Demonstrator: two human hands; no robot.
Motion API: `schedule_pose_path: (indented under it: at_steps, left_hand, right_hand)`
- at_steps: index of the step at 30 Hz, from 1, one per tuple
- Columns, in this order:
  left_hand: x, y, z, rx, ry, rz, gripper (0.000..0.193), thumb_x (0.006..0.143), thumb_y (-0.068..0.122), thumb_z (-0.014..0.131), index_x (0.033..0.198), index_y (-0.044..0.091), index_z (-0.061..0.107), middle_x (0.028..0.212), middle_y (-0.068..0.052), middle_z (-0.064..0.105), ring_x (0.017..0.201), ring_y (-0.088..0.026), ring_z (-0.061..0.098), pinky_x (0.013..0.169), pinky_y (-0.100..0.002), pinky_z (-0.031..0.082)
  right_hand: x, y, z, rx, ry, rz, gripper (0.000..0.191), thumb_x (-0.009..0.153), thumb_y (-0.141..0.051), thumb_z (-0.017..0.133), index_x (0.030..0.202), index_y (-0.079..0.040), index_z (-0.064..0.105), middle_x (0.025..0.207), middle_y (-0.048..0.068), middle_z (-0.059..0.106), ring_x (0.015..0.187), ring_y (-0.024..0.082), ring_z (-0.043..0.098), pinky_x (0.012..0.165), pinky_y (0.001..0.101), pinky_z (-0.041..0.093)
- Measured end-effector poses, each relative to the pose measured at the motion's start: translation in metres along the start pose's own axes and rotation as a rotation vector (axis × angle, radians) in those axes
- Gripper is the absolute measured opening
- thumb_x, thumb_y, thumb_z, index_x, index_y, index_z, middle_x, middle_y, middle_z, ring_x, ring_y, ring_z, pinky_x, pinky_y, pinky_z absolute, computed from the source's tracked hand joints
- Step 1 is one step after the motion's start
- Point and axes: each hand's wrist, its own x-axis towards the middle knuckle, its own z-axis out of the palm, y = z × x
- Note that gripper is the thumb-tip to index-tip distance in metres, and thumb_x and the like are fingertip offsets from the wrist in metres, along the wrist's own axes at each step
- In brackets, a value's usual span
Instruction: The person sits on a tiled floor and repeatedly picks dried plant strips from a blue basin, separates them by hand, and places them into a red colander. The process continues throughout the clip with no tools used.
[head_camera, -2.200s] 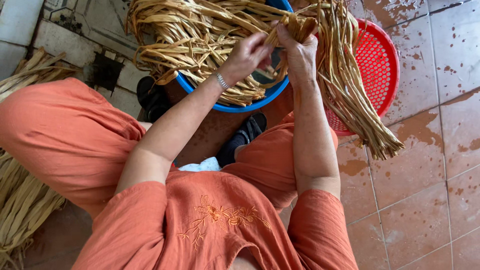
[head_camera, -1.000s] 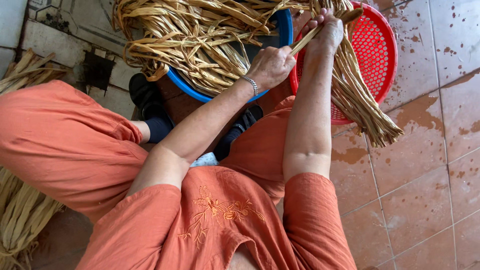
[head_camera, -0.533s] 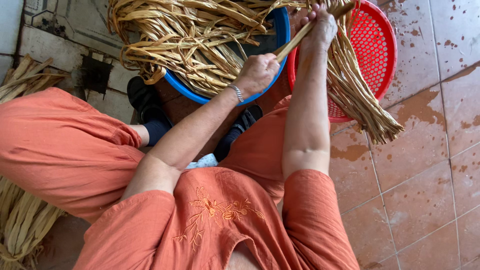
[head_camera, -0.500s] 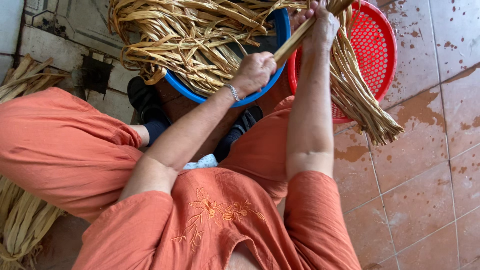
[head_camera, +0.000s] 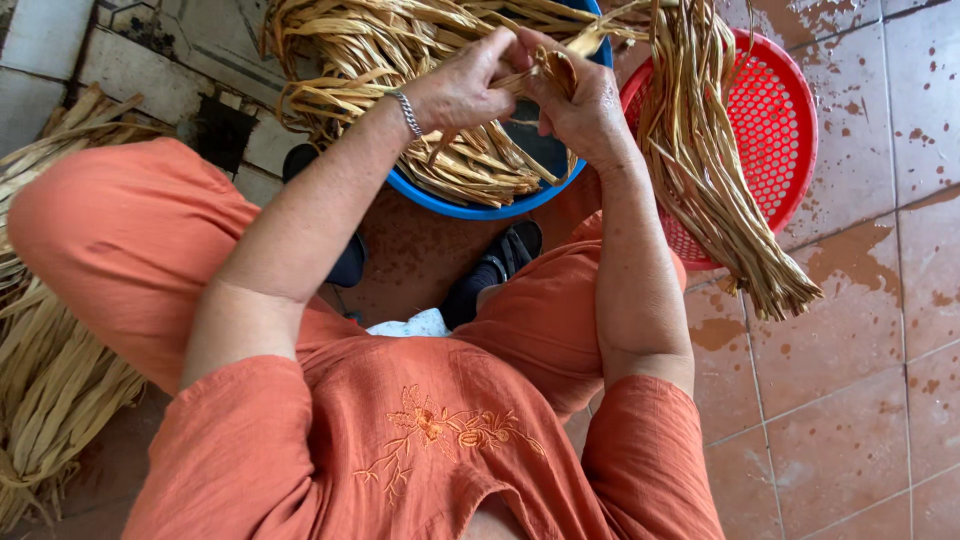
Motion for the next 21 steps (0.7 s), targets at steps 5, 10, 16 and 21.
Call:
schedule_pose_path:
  at_steps: [5, 10, 16, 21]
  left_hand:
    - [-0.031, 0.023, -0.046, 0.142, 0.047, -0.043, 0.046, 0.090, 0.000, 0.067, 0.130, 0.007, 0.046, 0.091, -0.007, 0.073, 0.081, -0.012, 0.072, 0.072, -0.028, 0.061]
    - [-0.052, 0.021, -0.077, 0.449, 0.243, 0.378, 0.022, 0.097, -0.002, 0.069, 0.117, 0.003, 0.064, 0.101, -0.011, 0.073, 0.094, -0.018, 0.072, 0.084, -0.031, 0.061]
    - [-0.046, 0.008, -0.088, 0.831, 0.455, 0.669, 0.007, 0.101, 0.010, 0.071, 0.104, 0.004, 0.070, 0.090, -0.009, 0.071, 0.088, -0.019, 0.069, 0.079, -0.032, 0.061]
    - [-0.042, 0.005, -0.076, 0.489, 0.239, 0.149, 0.021, 0.108, 0.014, 0.061, 0.092, 0.003, 0.070, 0.073, -0.007, 0.067, 0.062, -0.015, 0.062, 0.057, -0.030, 0.055]
  right_hand:
    - [0.007, -0.020, 0.001, -0.078, 0.001, -0.098, 0.022, 0.104, -0.010, 0.073, 0.125, -0.003, 0.071, 0.090, 0.000, 0.070, 0.077, 0.007, 0.061, 0.068, 0.0270, 0.052]
    - [0.018, -0.026, 0.008, -0.189, 0.033, -0.070, 0.017, 0.105, -0.017, 0.072, 0.108, 0.000, 0.072, 0.084, 0.002, 0.069, 0.075, 0.011, 0.058, 0.067, 0.0314, 0.050]
    - [0.033, -0.045, 0.020, -0.107, 0.034, 0.027, 0.016, 0.106, -0.016, 0.067, 0.108, -0.002, 0.075, 0.084, 0.003, 0.072, 0.075, 0.010, 0.062, 0.068, 0.0300, 0.051]
    - [0.035, -0.056, 0.025, -0.216, 0.158, -0.108, 0.011, 0.104, -0.008, 0.067, 0.104, -0.001, 0.076, 0.082, 0.004, 0.073, 0.071, 0.009, 0.060, 0.064, 0.0281, 0.047]
